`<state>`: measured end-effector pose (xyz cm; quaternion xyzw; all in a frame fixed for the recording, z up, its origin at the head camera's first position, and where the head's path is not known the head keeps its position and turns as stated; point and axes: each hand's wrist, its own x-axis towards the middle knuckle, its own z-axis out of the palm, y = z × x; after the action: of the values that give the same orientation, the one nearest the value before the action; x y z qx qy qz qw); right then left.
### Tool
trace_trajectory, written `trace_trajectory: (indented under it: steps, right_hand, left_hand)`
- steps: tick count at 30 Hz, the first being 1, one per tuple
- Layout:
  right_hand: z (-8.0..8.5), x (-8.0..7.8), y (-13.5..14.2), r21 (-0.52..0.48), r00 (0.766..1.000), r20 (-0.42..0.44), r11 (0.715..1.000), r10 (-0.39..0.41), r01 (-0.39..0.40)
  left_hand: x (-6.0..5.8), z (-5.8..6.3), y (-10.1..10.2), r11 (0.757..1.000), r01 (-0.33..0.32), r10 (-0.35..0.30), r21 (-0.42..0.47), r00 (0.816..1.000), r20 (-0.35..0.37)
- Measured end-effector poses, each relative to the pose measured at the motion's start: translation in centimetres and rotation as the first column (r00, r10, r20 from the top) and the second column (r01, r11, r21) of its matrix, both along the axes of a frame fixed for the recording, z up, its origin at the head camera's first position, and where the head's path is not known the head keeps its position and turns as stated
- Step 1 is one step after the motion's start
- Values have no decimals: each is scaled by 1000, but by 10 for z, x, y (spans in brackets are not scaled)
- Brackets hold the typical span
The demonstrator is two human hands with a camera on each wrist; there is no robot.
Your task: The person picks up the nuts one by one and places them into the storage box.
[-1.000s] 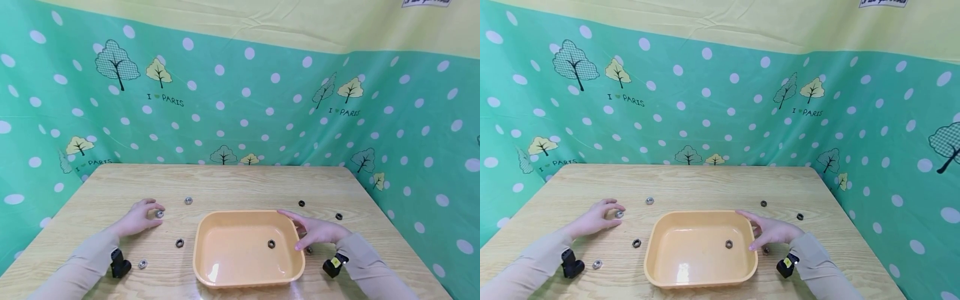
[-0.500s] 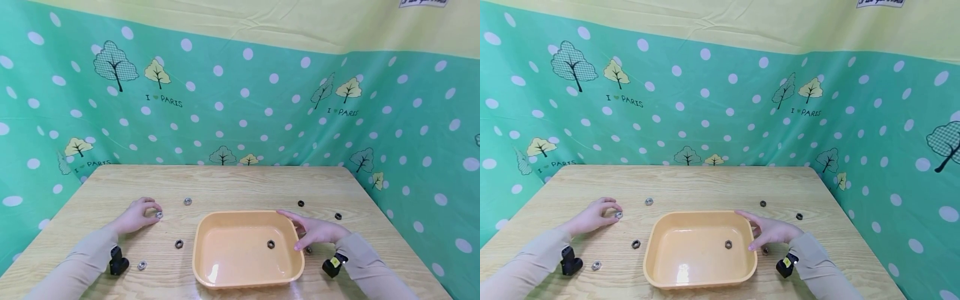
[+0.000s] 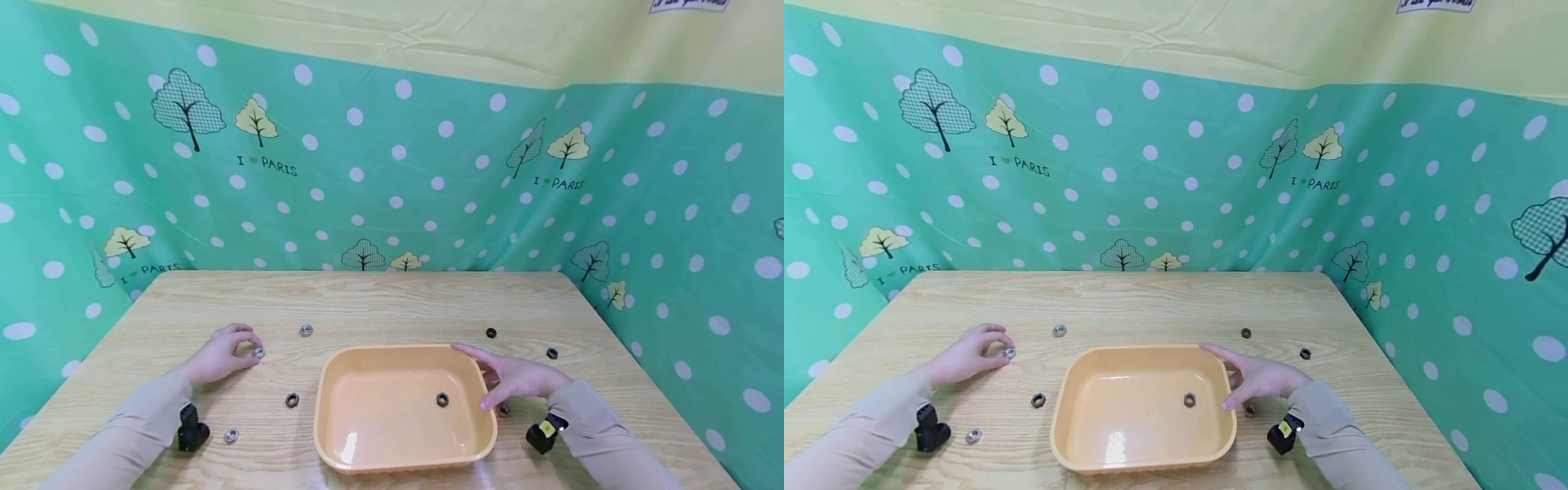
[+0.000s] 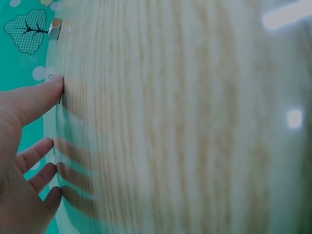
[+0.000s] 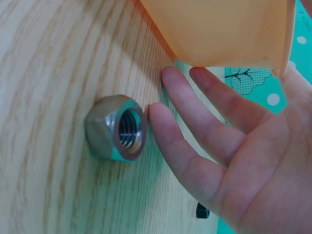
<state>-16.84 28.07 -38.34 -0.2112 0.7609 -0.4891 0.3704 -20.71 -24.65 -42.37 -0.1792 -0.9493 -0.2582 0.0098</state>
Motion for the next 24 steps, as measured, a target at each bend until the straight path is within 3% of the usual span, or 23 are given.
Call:
trace_trajectory:
  steps: [16,24]
  right_hand:
    - [-2,-1,1,12,1000,-6,1000,13,-13]
    - [-3,-1,1,-1,1000,-2,1000,9,-9]
  left_hand:
    - [0,1,-1,1000,-3,3,-20,1000,13]
    - [1,0,-2,1000,15,-15,-17,1000,-19]
